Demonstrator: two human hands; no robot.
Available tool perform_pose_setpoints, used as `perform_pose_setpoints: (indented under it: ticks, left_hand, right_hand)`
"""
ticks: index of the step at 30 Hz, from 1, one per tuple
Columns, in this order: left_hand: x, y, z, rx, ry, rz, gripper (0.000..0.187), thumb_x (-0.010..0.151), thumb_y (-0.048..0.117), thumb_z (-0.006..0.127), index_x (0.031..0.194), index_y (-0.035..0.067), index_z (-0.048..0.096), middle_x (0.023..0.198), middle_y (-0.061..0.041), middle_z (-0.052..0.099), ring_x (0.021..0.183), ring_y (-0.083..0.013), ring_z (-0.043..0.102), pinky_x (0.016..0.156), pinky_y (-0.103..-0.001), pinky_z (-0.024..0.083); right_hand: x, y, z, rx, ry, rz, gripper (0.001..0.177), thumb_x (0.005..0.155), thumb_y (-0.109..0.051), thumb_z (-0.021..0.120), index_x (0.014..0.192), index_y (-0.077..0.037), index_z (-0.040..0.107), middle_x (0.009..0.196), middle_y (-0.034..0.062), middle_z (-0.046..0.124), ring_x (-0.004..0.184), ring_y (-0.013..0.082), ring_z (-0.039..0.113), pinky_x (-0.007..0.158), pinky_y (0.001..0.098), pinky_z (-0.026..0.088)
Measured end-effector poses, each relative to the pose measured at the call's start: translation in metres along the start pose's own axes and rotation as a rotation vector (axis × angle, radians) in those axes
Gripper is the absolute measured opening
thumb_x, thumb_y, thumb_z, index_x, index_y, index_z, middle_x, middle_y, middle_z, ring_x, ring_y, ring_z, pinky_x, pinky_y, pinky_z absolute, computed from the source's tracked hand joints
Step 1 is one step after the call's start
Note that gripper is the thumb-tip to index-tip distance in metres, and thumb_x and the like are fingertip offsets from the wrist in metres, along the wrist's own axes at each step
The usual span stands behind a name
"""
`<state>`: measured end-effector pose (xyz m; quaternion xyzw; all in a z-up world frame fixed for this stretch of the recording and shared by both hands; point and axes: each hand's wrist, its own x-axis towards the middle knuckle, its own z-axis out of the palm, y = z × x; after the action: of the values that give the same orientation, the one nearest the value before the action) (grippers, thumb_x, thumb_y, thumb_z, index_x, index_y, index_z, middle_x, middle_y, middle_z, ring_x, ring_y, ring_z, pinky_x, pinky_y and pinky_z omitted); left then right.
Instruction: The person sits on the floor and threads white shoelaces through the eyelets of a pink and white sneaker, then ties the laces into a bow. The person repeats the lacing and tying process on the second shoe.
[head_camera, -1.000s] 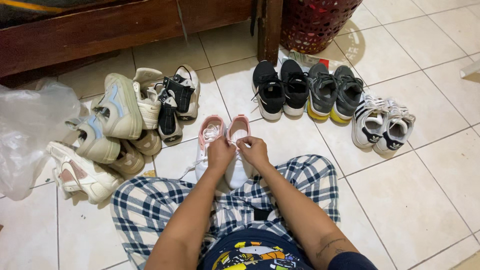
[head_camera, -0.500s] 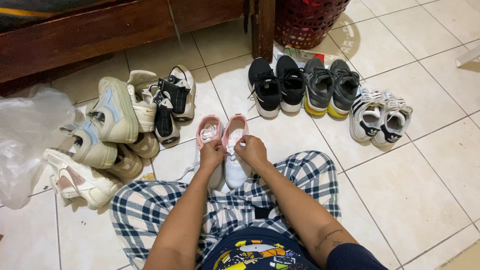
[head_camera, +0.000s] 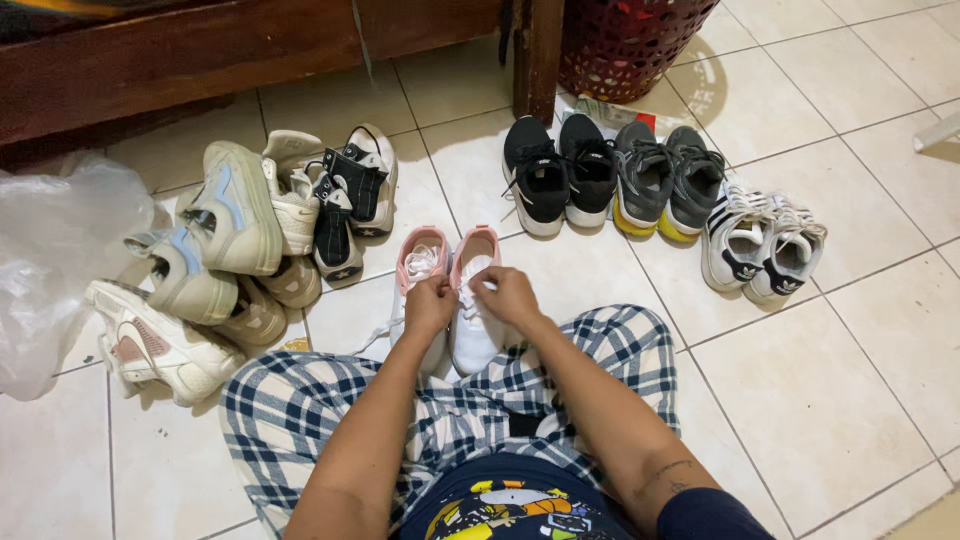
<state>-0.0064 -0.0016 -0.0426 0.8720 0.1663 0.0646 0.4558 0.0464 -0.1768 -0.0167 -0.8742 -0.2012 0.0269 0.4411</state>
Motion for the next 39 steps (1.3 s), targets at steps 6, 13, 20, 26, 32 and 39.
perform_pose_setpoints:
  ticks: [6, 13, 20, 26, 32, 39]
  left_hand:
    - [-0.011, 0.014, -0.001, 0.101, 0.03, -0.006, 0.023, 0.079, 0.013, 0.067, 0.1, 0.006, 0.073, 0.093, -0.014, 0.076, 0.09, -0.0354, 0.072, 0.083, -0.045, 0.055]
    - [0.016, 0.045, 0.005, 0.461, 0.101, 0.744, 0.035, 0.073, 0.016, 0.071, 0.105, 0.002, 0.073, 0.118, -0.015, 0.066, 0.121, -0.0342, 0.052, 0.103, -0.048, 0.041]
    - [0.076, 0.041, 0.035, 0.922, -0.473, 0.376, 0.029, 0.08, 0.021, 0.072, 0.106, 0.013, 0.079, 0.13, -0.008, 0.066, 0.128, -0.0326, 0.048, 0.11, -0.055, 0.031]
    - [0.092, 0.013, 0.056, 0.817, -0.527, 0.215, 0.035, 0.084, 0.029, 0.071, 0.115, 0.015, 0.077, 0.127, -0.012, 0.07, 0.131, -0.0396, 0.052, 0.114, -0.063, 0.029]
    - [0.098, 0.009, 0.025, 0.458, -0.609, 0.127, 0.044, 0.088, 0.033, 0.068, 0.129, 0.018, 0.067, 0.123, -0.014, 0.071, 0.116, -0.0359, 0.066, 0.104, -0.059, 0.047]
    - [0.067, 0.047, -0.005, 0.427, -0.561, 0.002, 0.034, 0.096, 0.036, 0.058, 0.125, 0.024, 0.07, 0.121, -0.006, 0.074, 0.123, -0.0303, 0.063, 0.112, -0.07, 0.026]
  right_hand:
    - [-0.018, 0.016, -0.03, 0.28, 0.002, 0.23, 0.012, 0.103, -0.015, 0.065, 0.107, -0.003, 0.067, 0.095, 0.017, 0.074, 0.074, 0.0153, 0.067, 0.064, 0.0299, 0.053]
    - [-0.035, -0.02, -0.04, 0.485, -0.062, -0.115, 0.008, 0.106, -0.007, 0.051, 0.108, -0.002, 0.057, 0.14, 0.0108, 0.062, 0.09, 0.014, 0.065, 0.077, 0.0276, 0.058]
    - [-0.033, -0.03, -0.065, 0.009, -0.172, -0.11, 0.012, 0.097, -0.008, 0.06, 0.109, -0.004, 0.062, 0.101, 0.0155, 0.067, 0.089, 0.0303, 0.068, 0.08, 0.0374, 0.054]
    - [-0.037, -0.026, -0.065, 0.083, -0.134, -0.106, 0.012, 0.097, -0.009, 0.058, 0.107, -0.004, 0.062, 0.099, 0.0155, 0.068, 0.09, 0.0284, 0.069, 0.08, 0.0369, 0.055]
    - [-0.034, -0.012, -0.055, 0.092, -0.075, 0.001, 0.011, 0.097, -0.011, 0.061, 0.104, -0.003, 0.063, 0.091, 0.0168, 0.072, 0.081, 0.0287, 0.071, 0.074, 0.0376, 0.056]
    - [-0.014, 0.001, -0.019, 0.123, 0.133, 0.154, 0.012, 0.096, -0.013, 0.061, 0.102, -0.002, 0.064, 0.078, 0.0163, 0.074, 0.07, 0.0267, 0.076, 0.064, 0.0349, 0.058]
